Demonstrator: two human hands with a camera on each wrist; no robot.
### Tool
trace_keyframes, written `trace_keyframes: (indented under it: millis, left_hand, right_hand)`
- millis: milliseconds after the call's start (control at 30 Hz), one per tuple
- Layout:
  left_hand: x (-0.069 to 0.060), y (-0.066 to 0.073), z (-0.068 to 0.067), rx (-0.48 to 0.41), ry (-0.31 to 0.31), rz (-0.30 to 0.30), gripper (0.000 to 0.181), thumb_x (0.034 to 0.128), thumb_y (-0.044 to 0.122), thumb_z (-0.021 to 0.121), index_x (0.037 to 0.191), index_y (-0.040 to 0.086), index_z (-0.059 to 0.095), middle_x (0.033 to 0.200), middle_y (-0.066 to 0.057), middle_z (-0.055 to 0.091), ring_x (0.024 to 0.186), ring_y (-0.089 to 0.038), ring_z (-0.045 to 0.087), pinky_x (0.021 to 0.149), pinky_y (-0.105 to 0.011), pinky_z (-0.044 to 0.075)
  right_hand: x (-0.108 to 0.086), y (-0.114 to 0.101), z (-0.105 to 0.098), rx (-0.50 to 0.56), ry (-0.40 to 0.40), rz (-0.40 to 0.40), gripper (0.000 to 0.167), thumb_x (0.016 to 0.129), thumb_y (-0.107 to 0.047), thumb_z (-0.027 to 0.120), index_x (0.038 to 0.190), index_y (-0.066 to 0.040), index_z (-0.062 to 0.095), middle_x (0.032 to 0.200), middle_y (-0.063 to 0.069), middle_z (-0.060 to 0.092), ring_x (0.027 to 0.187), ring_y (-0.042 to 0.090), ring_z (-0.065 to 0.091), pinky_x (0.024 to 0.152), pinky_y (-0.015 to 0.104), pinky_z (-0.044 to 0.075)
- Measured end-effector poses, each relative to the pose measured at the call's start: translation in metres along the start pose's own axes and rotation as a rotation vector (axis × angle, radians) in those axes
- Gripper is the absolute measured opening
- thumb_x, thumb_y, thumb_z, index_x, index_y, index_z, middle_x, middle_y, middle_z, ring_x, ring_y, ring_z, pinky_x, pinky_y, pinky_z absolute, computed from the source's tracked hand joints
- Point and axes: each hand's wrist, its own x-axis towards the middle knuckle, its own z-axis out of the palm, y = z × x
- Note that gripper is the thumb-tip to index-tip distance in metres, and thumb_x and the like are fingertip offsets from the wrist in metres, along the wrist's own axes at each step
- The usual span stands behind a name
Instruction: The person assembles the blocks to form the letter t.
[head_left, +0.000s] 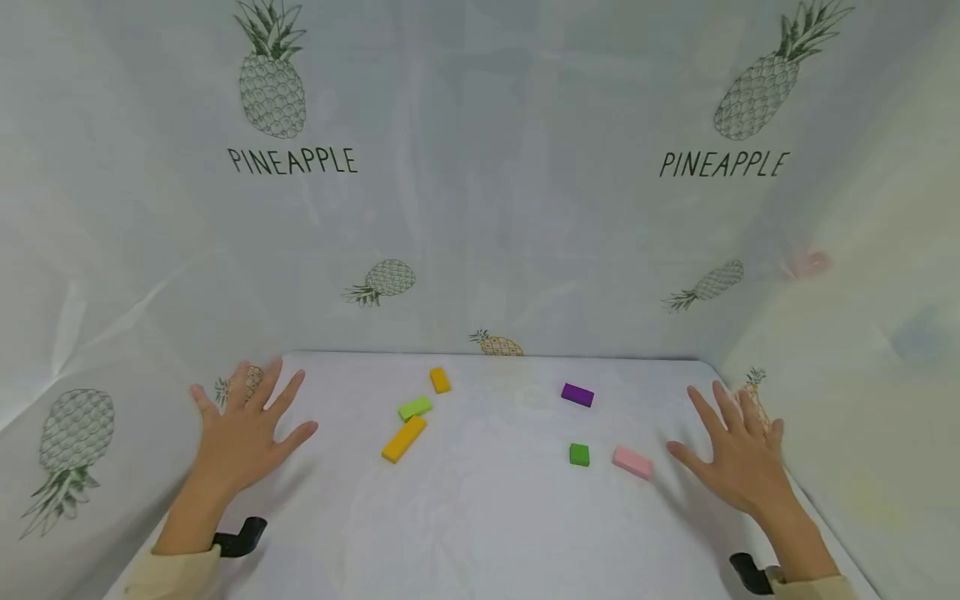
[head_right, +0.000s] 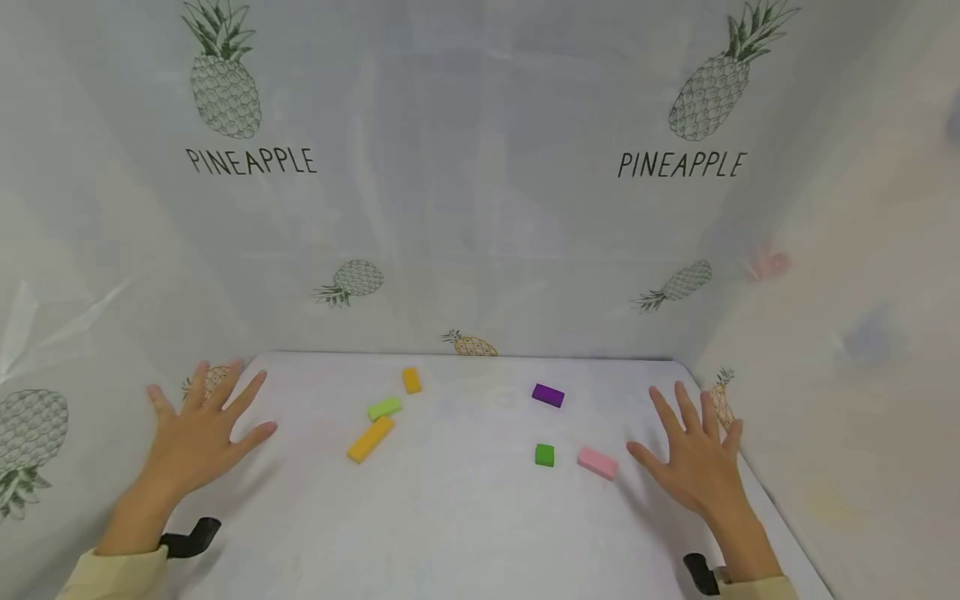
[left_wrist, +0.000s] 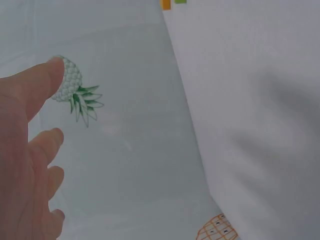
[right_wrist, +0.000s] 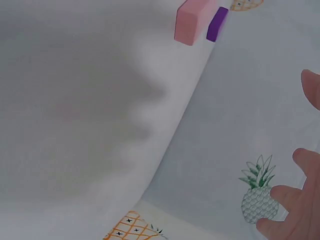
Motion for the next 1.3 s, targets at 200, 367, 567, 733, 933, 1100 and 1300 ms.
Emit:
trace_keyframes:
  millis: [200, 367, 567, 733, 933, 1100, 1300]
  left_hand:
    - [0.008, 0.008, 0.002, -0.003, 0.016, 0.025, 0.090, 0.0948, 0.067, 0.065, 0.168, 0.026, 0.033, 0.176, -0.014, 0.023, 0.162, -0.048, -0.002, 0.108, -0.085, -0.022]
    - [0.014, 0.012, 0.003, 0.003, 0.005, 0.034, 0.089, 0.0954, 0.067, 0.064, 0.168, 0.025, 0.033, 0.175, -0.016, 0.025, 0.162, -0.050, 0.002, 0.108, -0.089, -0.015]
    - [0.025, 0.019, 0.006, 0.016, -0.021, 0.055, 0.089, 0.0956, 0.067, 0.063, 0.168, 0.024, 0.033, 0.173, -0.017, 0.029, 0.159, -0.052, 0.013, 0.108, -0.092, -0.003]
    - [0.033, 0.023, 0.012, -0.017, -0.005, 0.083, 0.086, 0.0955, 0.063, 0.066, 0.166, 0.022, 0.038, 0.171, -0.017, 0.033, 0.156, -0.054, 0.024, 0.112, -0.090, 0.006]
    - [0.041, 0.030, 0.024, -0.083, -0.027, 0.106, 0.083, 0.0965, 0.059, 0.068, 0.165, 0.020, 0.041, 0.170, -0.019, 0.036, 0.153, -0.053, 0.030, 0.114, -0.086, 0.016]
    - [0.047, 0.036, 0.032, -0.134, -0.067, 0.106, 0.082, 0.0969, 0.053, 0.071, 0.165, 0.017, 0.041, 0.170, -0.020, 0.035, 0.152, -0.052, 0.033, 0.118, -0.079, 0.025]
    - [0.055, 0.041, 0.040, -0.227, -0.107, 0.084, 0.083, 0.0975, 0.051, 0.073, 0.166, 0.018, 0.039, 0.169, -0.020, 0.035, 0.147, -0.052, 0.042, 0.108, -0.073, 0.044]
  right_hand:
    - [0.005, -0.005, 0.002, 0.014, -0.004, -0.008, 0.097, 0.095, -0.059, 0.069, 0.171, -0.025, 0.020, 0.175, 0.023, 0.017, 0.159, 0.056, 0.002, 0.108, 0.092, -0.005]
    - [0.012, -0.008, 0.006, 0.009, -0.008, -0.019, 0.097, 0.096, -0.060, 0.068, 0.172, -0.025, 0.019, 0.175, 0.023, 0.017, 0.161, 0.053, -0.001, 0.109, 0.091, -0.006]
    - [0.021, -0.012, 0.008, 0.014, -0.021, -0.026, 0.096, 0.096, -0.059, 0.068, 0.172, -0.023, 0.020, 0.175, 0.023, 0.018, 0.161, 0.053, 0.001, 0.110, 0.091, -0.006]
    - [0.029, -0.016, 0.010, 0.026, -0.022, -0.043, 0.096, 0.096, -0.058, 0.069, 0.171, -0.022, 0.022, 0.174, 0.025, 0.020, 0.160, 0.054, 0.006, 0.111, 0.090, -0.005]
    - [0.038, -0.022, 0.013, 0.063, -0.029, -0.060, 0.094, 0.096, -0.055, 0.070, 0.171, -0.022, 0.024, 0.173, 0.024, 0.021, 0.158, 0.055, 0.011, 0.110, 0.092, 0.002]
    - [0.047, -0.029, 0.015, 0.089, -0.039, -0.062, 0.094, 0.096, -0.054, 0.072, 0.170, -0.020, 0.026, 0.172, 0.026, 0.024, 0.156, 0.057, 0.017, 0.110, 0.091, 0.008]
    - [0.057, -0.034, 0.018, 0.101, -0.038, -0.058, 0.093, 0.095, -0.053, 0.073, 0.169, -0.018, 0.028, 0.170, 0.029, 0.027, 0.153, 0.058, 0.022, 0.111, 0.089, 0.014]
